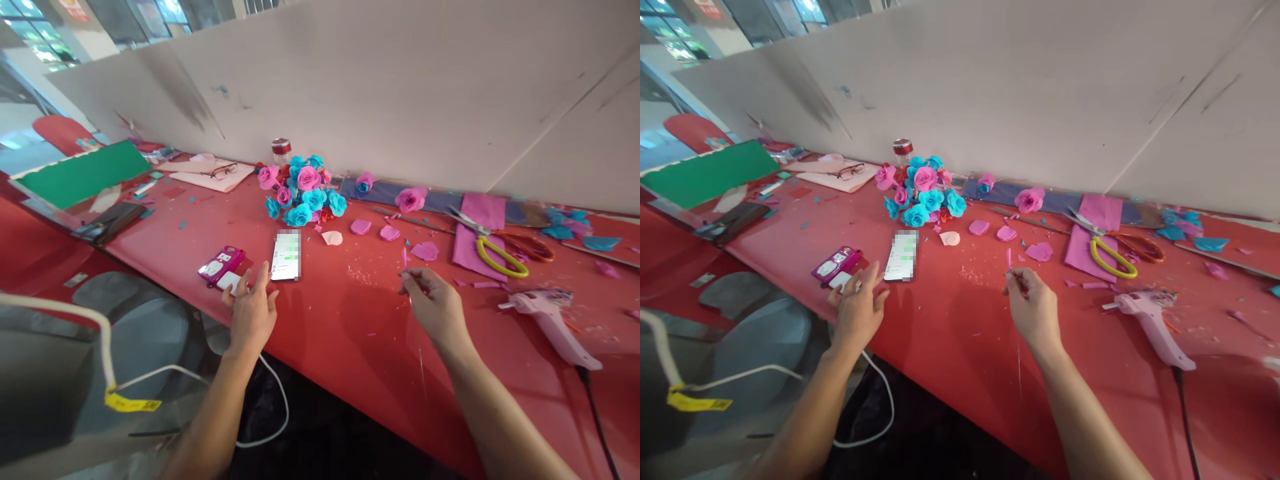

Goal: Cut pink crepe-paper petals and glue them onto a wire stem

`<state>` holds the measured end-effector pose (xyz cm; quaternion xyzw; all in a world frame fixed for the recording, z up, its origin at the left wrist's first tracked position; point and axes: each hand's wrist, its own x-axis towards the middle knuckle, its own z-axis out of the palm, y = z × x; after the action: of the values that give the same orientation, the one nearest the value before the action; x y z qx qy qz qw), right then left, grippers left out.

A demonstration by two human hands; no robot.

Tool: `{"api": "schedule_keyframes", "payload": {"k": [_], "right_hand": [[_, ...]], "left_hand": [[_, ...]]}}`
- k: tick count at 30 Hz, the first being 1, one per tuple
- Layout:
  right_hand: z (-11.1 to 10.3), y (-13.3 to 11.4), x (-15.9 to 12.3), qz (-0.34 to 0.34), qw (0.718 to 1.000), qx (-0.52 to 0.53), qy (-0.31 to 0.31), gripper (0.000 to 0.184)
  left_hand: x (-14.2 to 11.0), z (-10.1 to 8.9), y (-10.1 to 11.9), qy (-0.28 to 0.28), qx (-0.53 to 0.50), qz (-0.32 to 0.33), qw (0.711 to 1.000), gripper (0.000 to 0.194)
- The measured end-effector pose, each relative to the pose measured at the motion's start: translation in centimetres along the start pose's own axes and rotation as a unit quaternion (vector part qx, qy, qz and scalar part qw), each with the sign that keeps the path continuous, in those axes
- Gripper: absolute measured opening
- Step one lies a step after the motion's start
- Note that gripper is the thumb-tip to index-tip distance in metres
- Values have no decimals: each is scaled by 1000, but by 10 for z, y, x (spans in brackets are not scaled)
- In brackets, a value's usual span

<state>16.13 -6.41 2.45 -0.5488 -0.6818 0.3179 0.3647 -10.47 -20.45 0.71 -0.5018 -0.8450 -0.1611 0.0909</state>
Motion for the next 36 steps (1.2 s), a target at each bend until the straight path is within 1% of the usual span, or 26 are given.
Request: {"api": "schedule_keyframes", "payload": {"k": [6,11,18,23,25,27,29,30,31,32,34,35,36], "right_hand": [[-1,-4,-2,9,1000,8,-10,25],[-2,-6,-2,8,1000,4,-16,25],[-1,-5,-3,16,1000,-3,-18,24],[-2,-6,-3,23,999,-6,-24,24],[-3,-6,-3,23,999,-7,-26,24],[-2,-5,-3,23,999,-7,-26,24],[0,-4,-3,21,999,5,-27,23],[2,-4,-3,22,999,22,-31,22],[3,-4,-4,30,997,51,-40,22],[4,-5,-4,44,993,91,-57,23],[5,-7,-4,83,974,186,-101,25],[5,-8,-4,102,961,229,-118,27],[5,-10,-4,115,950,262,-128,29]], "left_hand": [[4,2,-1,-7,0,11,1000,56],[8,5,-4,-13,7,7,1000,55],[10,3,-3,-8,-35,10,999,61],[13,5,-4,-20,-39,11,999,60],[14,3,-5,-19,-37,14,999,58],[12,-1,-1,-5,-41,11,999,55],[8,-7,13,9,-65,9,998,48],[5,-9,24,10,-92,11,996,43],[2,-11,37,-5,-130,23,991,40],[0,-12,53,-42,-186,51,980,36],[-2,-8,86,-123,-303,83,942,30],[0,-4,102,-160,-347,91,920,30],[3,0,117,-175,-387,82,902,30]]}}
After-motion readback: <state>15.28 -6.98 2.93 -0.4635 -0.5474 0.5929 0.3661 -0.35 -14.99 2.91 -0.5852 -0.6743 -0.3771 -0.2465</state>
